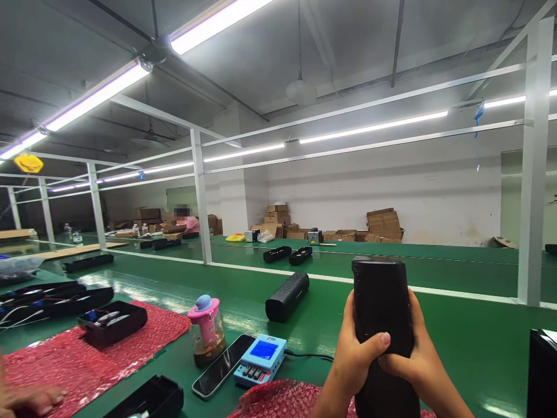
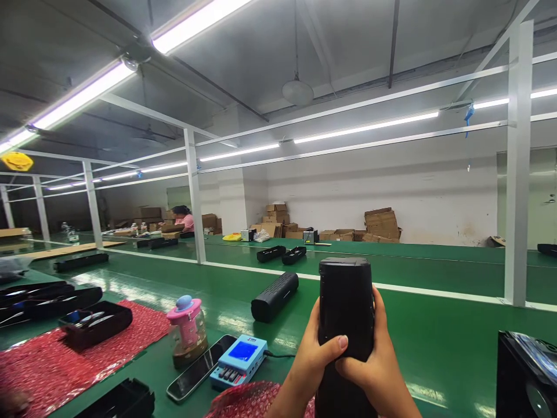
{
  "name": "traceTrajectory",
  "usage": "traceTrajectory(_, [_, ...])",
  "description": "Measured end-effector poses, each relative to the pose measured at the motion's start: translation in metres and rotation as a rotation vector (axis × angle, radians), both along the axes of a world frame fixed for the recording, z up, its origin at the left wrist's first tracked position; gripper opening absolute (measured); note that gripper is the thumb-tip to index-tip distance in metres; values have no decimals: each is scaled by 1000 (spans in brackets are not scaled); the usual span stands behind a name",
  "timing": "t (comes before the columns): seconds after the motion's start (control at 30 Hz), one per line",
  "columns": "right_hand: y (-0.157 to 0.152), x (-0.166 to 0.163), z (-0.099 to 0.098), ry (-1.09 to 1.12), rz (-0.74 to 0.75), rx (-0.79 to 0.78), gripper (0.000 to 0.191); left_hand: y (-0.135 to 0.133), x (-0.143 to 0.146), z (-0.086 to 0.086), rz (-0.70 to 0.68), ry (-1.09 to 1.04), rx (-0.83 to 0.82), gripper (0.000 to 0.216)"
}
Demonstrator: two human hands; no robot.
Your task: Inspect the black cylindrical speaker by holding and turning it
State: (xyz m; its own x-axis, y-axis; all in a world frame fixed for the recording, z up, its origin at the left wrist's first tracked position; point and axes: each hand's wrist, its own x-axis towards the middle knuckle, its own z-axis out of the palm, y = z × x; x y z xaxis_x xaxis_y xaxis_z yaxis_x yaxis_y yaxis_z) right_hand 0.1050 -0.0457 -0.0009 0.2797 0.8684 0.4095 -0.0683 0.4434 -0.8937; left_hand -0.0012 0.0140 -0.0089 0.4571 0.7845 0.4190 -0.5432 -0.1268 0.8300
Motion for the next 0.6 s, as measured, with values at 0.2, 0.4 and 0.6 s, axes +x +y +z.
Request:
traceTrajectory(0.2, [-3, 0, 2, -19, -44, 22, 105, -6, 5, 1, -39, -87, -38, 91])
traceTrajectory(0.4, [-3, 2, 2, -49, -40, 10, 104, -8, 6, 4, -36, -105, -55, 90])
traceTrajectory(0.6, [0, 4, -2, -53, -33, 14, 105, -5, 4, 5, -33, -68, -37, 87])
